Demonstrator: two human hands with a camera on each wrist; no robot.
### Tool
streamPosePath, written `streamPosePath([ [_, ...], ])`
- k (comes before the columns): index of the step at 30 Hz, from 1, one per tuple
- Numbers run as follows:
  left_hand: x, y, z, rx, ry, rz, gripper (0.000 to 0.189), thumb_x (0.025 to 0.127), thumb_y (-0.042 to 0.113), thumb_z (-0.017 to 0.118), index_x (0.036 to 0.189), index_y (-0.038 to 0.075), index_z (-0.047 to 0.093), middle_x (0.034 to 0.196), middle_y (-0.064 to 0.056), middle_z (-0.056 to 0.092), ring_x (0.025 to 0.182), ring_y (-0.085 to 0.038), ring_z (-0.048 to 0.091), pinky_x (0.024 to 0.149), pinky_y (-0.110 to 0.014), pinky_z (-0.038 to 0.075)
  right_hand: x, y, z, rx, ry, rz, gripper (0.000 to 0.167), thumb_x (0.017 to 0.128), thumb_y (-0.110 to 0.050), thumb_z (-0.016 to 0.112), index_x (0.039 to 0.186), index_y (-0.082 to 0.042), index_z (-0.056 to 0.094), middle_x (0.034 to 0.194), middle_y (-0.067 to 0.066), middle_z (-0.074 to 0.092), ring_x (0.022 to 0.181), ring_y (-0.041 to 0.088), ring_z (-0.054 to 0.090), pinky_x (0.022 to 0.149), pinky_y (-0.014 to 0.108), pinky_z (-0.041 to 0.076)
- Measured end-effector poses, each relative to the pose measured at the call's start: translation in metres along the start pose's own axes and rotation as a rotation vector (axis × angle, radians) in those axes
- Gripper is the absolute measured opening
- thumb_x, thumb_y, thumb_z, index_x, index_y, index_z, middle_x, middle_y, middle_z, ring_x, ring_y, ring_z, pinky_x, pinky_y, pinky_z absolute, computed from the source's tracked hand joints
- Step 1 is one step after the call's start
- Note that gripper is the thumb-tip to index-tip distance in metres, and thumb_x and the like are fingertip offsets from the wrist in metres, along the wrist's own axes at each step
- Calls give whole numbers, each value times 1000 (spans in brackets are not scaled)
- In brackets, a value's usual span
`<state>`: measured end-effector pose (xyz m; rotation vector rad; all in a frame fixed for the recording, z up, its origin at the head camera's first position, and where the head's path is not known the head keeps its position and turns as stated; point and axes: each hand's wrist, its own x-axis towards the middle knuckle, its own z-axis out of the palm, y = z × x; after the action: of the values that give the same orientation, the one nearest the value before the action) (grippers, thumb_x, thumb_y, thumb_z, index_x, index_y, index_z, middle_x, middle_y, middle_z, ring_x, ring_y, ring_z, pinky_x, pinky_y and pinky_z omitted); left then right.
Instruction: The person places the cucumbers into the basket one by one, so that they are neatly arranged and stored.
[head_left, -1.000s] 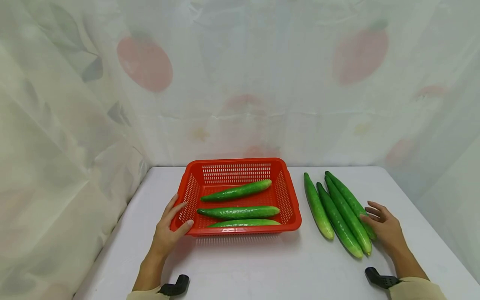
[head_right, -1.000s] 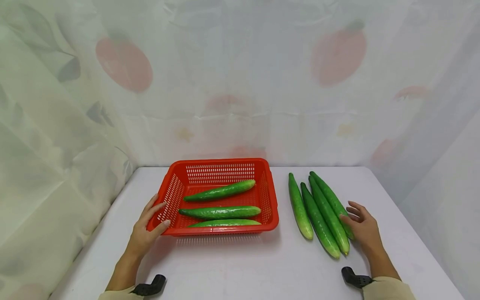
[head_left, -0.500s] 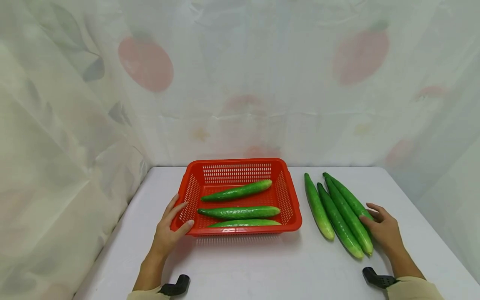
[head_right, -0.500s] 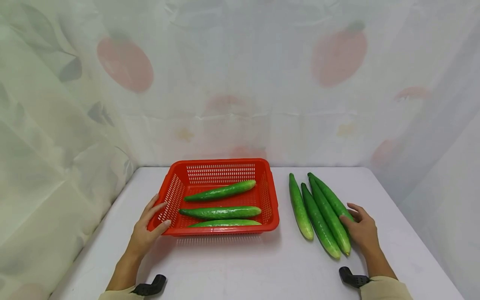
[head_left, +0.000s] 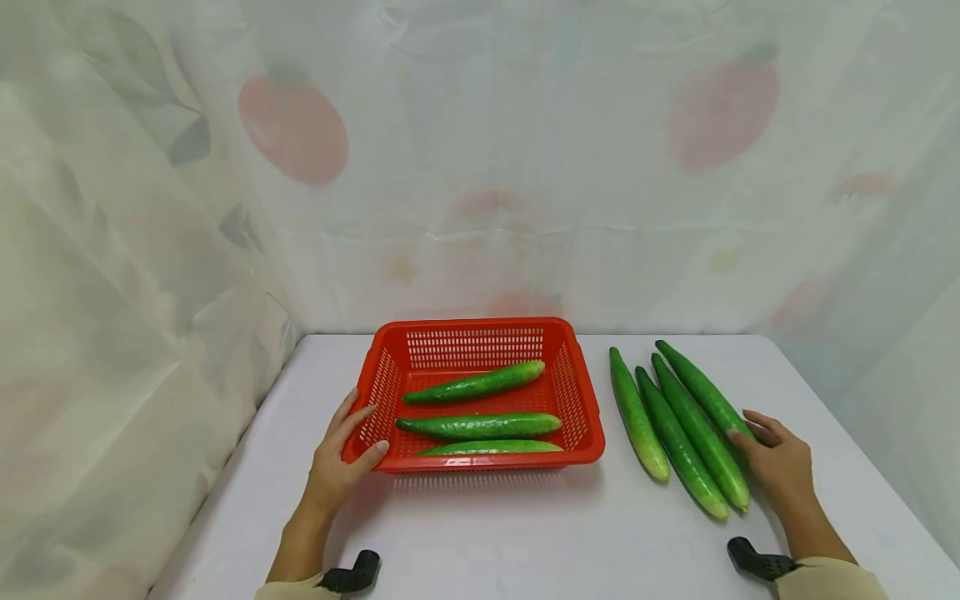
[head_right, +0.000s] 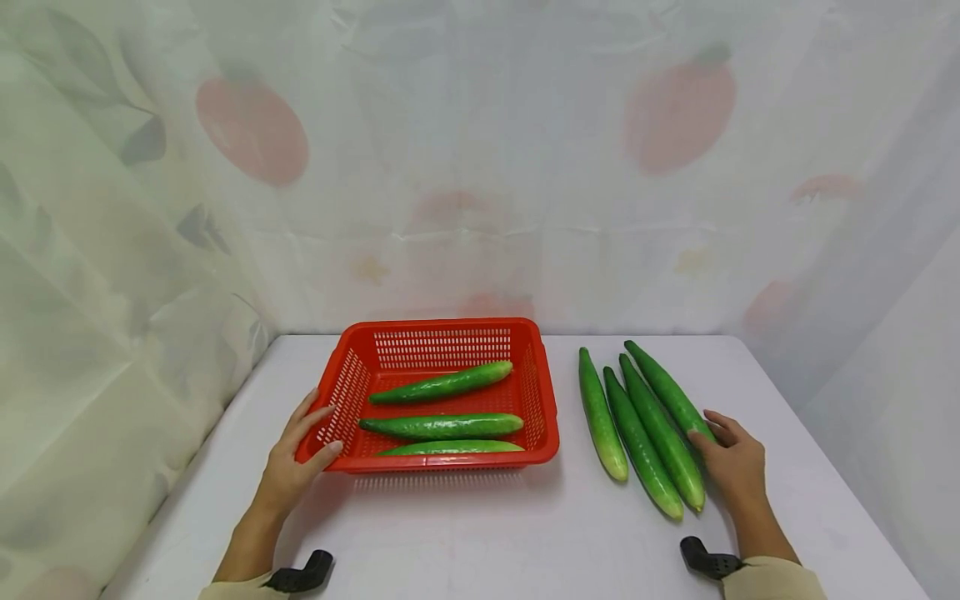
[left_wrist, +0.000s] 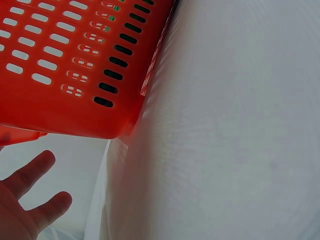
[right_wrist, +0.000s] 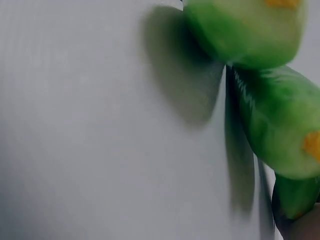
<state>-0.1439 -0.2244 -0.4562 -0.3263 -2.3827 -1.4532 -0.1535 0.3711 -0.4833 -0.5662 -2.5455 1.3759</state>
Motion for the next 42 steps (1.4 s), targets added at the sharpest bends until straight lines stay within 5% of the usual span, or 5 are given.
streamPosePath([
  [4, 1, -17, 2, 3, 5, -1, 53, 84, 15, 73, 133, 5, 56, 156, -3, 25, 138, -27, 26, 94, -11, 32, 0, -1, -4, 11, 17, 8, 65, 94, -38, 61, 143, -1, 42, 139, 28, 44, 128, 46, 38, 100, 55, 33],
  [11, 1, -19, 2, 15, 7, -20, 54, 84, 18, 73, 134, 7, 56, 156, 0, 26, 139, -22, 26, 96, -12, 30, -4, -16, -14, 82, 18, 26, 62, 92, -34, 67, 143, -7, 46, 141, 21, 46, 117, 22, 51, 72, 9, 43],
  [24, 0, -14, 1, -6, 0, 2, 55, 83, 13, 74, 135, 5, 55, 156, -4, 25, 138, -29, 26, 94, -12, 31, -11, -55, -35, 135, -31, -276, 50, 91, -23, 69, 137, -9, 55, 108, -25, 56, 96, -6, 50, 72, 8, 44],
  [35, -2, 9, -1, 6, 14, 3, 51, 82, 7, 72, 130, -4, 55, 153, -17, 28, 136, -39, 27, 93, -10, 30, -10, -97, -30, 190, -134, -480, 47, 91, -9, 68, 136, -9, 56, 116, -22, 59, 102, -4, 56, 76, 11, 45],
  [42, 1, -11, 2, 13, 13, 7, 54, 83, 11, 73, 133, 4, 56, 155, -6, 26, 138, -30, 26, 93, -10, 31, -9, -119, -23, 349, -222, -518, 43, 90, -1, 66, 132, -2, 57, 115, -14, 63, 101, 3, 60, 78, 14, 47],
])
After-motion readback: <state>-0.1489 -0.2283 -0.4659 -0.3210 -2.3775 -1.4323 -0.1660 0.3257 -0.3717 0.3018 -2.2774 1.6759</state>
